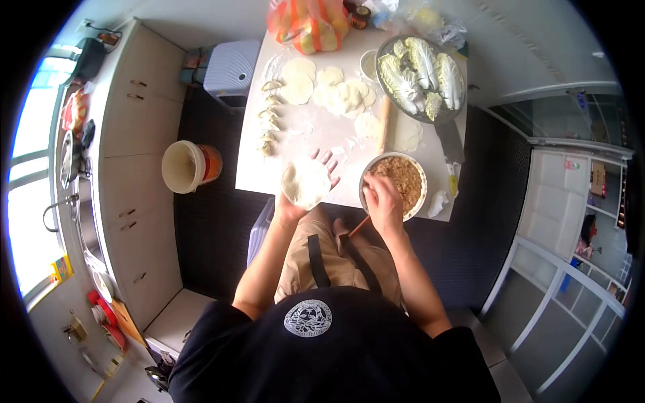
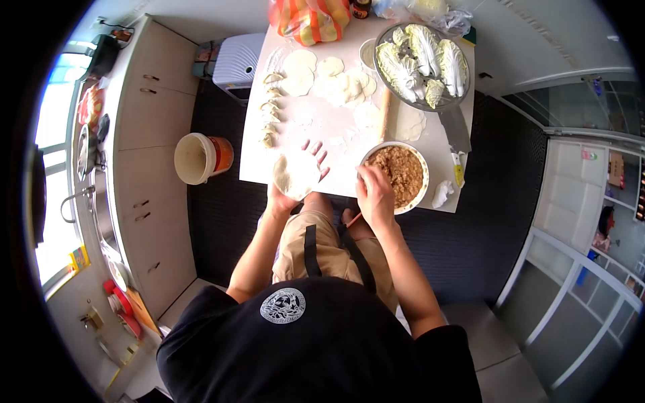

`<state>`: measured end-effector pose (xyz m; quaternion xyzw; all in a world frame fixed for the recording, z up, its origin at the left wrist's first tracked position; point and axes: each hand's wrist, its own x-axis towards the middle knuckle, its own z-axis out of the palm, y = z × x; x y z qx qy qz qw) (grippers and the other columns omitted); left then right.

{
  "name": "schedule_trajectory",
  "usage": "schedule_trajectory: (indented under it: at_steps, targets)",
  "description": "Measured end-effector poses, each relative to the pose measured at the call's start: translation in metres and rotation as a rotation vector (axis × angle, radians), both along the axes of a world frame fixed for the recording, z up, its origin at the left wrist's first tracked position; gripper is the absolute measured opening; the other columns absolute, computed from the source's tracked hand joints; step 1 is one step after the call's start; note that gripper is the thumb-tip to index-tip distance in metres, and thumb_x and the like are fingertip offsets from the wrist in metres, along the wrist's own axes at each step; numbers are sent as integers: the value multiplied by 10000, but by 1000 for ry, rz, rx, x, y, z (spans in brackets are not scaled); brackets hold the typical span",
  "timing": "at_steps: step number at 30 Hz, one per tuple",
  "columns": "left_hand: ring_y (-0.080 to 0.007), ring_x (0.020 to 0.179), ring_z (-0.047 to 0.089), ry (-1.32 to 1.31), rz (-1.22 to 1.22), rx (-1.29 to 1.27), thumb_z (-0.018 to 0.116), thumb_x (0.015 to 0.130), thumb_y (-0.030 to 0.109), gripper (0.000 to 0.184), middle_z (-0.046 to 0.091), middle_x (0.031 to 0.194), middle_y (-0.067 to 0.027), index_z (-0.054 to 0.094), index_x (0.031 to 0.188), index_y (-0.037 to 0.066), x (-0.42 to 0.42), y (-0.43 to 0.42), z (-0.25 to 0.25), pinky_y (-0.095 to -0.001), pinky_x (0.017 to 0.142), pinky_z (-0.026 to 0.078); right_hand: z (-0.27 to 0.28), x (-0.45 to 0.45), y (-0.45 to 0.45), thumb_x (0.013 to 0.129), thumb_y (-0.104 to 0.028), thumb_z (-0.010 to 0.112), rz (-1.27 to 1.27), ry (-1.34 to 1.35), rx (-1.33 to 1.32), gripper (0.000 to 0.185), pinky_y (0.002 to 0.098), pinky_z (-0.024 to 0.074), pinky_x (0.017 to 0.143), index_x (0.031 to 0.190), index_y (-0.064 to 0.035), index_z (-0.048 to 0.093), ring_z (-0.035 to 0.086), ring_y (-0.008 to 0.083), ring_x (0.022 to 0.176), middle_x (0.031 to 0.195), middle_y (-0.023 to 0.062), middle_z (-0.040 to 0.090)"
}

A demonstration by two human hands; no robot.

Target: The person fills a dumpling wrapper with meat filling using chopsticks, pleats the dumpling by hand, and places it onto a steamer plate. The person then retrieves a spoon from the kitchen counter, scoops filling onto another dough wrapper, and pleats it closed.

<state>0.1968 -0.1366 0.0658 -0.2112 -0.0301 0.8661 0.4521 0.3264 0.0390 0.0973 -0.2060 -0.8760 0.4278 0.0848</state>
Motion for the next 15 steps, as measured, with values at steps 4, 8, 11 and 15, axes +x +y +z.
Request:
schedule_trajectory:
  at_steps: [4,8,11,15]
  targets:
    - [-362,1371,321,-57,163,-151,323,976,341,568,320,1492,-198,308,1437,9,46,-50,21,-586,1121,238,-36,74,-7,743,40,577,347,-200,403,545,521,336,1057,1277,-51,524,333,428,1311,1400,225,374]
    - [-372,1356,343,-37,339,-193,379,957,384,605,348,1474,-207,327,1426,5,77,-110,33,-579,1122,241,-73,95,-22,757,-48,592,618,-287,535,643,578,164,1140,1379,-121,446,137,458,1412,1521,256,174]
    - [-352,1359,353,25,478,-208,511,913,339,620,370,1467,-192,350,1414,13,99,-150,41,-561,1125,248,-108,85,-26,739,-152,699,652,-114,592,329,599,186,1122,1050,-68,635,175,455,1398,1492,208,271]
    - [-335,1363,355,-9,578,-251,494,914,355,587,403,1450,-181,403,1382,13,129,-194,41,-535,1126,259,-101,63,-29,759,-181,651,600,63,541,143,557,301,1057,744,-39,648,395,396,1288,1233,195,559]
